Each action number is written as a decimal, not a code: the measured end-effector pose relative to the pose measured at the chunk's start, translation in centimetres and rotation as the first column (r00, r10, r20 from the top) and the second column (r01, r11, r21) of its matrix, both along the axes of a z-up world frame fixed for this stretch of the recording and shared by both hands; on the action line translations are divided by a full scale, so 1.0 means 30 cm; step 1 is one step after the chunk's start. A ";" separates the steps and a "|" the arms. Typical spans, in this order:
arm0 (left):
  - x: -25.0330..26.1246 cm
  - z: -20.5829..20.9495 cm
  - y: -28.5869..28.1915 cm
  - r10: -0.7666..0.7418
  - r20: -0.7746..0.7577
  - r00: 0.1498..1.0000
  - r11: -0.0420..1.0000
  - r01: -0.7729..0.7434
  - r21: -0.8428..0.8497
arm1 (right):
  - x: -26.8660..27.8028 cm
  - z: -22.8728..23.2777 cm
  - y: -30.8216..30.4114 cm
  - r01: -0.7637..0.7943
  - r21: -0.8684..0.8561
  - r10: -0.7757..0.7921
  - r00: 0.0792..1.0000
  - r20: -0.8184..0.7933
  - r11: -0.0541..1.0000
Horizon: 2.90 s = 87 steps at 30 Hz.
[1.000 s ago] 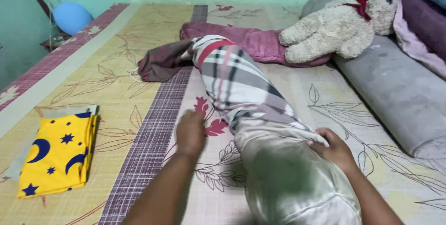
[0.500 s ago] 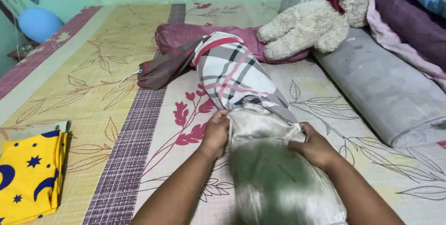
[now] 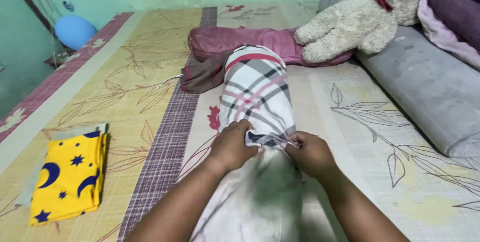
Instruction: The person folds several pieces of bedding on a bed. They first place a purple pillow, then a blue and white pillow, and a patterned pillow on the bed. They then fold a yellow cloth with moon and star patterns, followed by a checkered cloth, and finally roll a white sheet into a cylindrical bundle.
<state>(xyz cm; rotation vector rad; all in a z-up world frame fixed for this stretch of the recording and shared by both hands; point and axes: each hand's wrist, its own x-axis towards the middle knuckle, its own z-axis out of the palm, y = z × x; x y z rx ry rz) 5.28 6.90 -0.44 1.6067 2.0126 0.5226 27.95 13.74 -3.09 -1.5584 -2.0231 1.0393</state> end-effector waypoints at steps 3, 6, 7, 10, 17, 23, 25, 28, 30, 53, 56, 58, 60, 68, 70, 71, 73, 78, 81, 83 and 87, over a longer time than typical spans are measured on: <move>-0.006 -0.029 -0.038 0.078 -0.120 0.990 0.988 -0.061 0.139 | -0.059 0.009 -0.057 -0.026 0.085 0.006 0.973 0.230 0.996; -0.004 -0.031 -0.087 0.145 -0.199 0.969 0.892 -0.041 0.451 | -0.062 0.003 -0.109 0.144 0.111 -0.127 0.981 -0.149 0.983; -0.002 -0.018 -0.103 0.161 -0.284 0.945 0.809 0.039 0.587 | -0.060 0.027 -0.126 0.080 0.135 -0.050 0.976 -0.214 0.988; 0.007 0.007 -0.155 0.143 -0.443 0.885 0.653 0.252 0.714 | -0.073 0.117 -0.204 -0.121 0.391 0.159 0.985 -0.065 0.912; -0.088 0.006 -0.325 0.121 -0.249 0.961 0.826 0.042 0.563 | -0.073 0.078 -0.245 0.104 0.423 -0.040 0.987 -0.158 0.900; -0.153 -0.158 -0.386 -0.099 0.288 0.952 0.892 -0.044 0.450 | 0.030 0.114 -0.264 -0.433 -0.191 0.336 0.856 -0.392 0.881; -0.123 -0.071 -0.436 -0.150 0.343 0.927 0.927 0.011 0.376 | 0.062 0.048 -0.207 -0.414 -0.191 0.294 0.842 -0.451 0.890; -0.169 -0.064 -0.450 -0.179 0.580 0.795 0.963 0.021 0.268 | 0.038 0.031 -0.186 -0.203 -0.101 0.141 0.892 -0.429 0.974; -0.209 -0.075 -0.411 -0.152 0.731 0.666 0.974 -0.023 0.224 | -0.009 0.048 -0.163 -0.014 0.014 0.019 0.930 -0.367 1.000; -0.304 -0.014 -0.006 -0.197 0.378 0.905 0.974 0.223 -0.027 | -0.223 0.161 0.118 -0.363 -0.187 0.395 0.900 0.184 0.913; -0.288 0.009 -0.052 -0.262 0.383 0.886 0.957 0.289 -0.013 | -0.243 0.277 0.100 -0.277 -0.320 0.335 0.931 0.142 0.906; -0.298 -0.010 0.001 -0.240 0.245 0.939 0.970 0.239 0.034 | -0.264 0.221 0.171 -0.296 -0.094 0.308 0.938 0.161 0.950; -0.319 -0.062 0.054 -0.198 0.112 0.974 0.978 0.189 0.085 | -0.286 0.119 0.241 -0.305 0.132 0.280 0.943 0.177 0.943; -0.380 -0.180 0.110 0.058 0.168 0.984 0.862 -0.134 0.488 | -0.340 0.059 0.243 -0.198 0.148 0.167 0.966 0.199 0.969; -0.379 -0.191 0.104 0.059 0.216 0.975 0.874 -0.154 0.460 | -0.313 0.116 0.231 -0.140 0.003 0.138 0.979 0.153 0.990; -0.378 -0.194 0.100 0.058 0.262 0.963 0.885 -0.171 0.433 | -0.299 0.146 0.224 -0.080 -0.142 0.096 0.989 0.110 0.987; -0.367 -0.138 0.081 0.020 0.182 0.983 0.885 -0.102 0.454 | -0.303 0.145 0.208 -0.226 -0.236 0.272 0.945 0.184 0.945; -0.346 -0.186 0.126 -0.058 0.042 0.997 0.882 0.032 0.471 | -0.277 0.107 0.191 -0.430 -0.215 0.458 0.883 0.104 0.877; -0.333 -0.163 0.159 -0.115 0.059 0.992 0.830 0.063 0.554 | -0.213 0.074 0.226 -0.175 -0.344 0.192 0.981 0.015 0.923; -0.339 -0.144 0.160 -0.002 0.236 0.972 0.941 -0.078 0.330 | -0.153 0.011 0.263 -0.281 -0.219 0.222 0.940 -0.259 0.934; -0.302 -0.046 0.089 -0.262 0.250 0.932 0.965 0.247 0.090 | -0.086 0.041 0.246 -0.351 -0.399 0.358 0.932 -0.060 0.847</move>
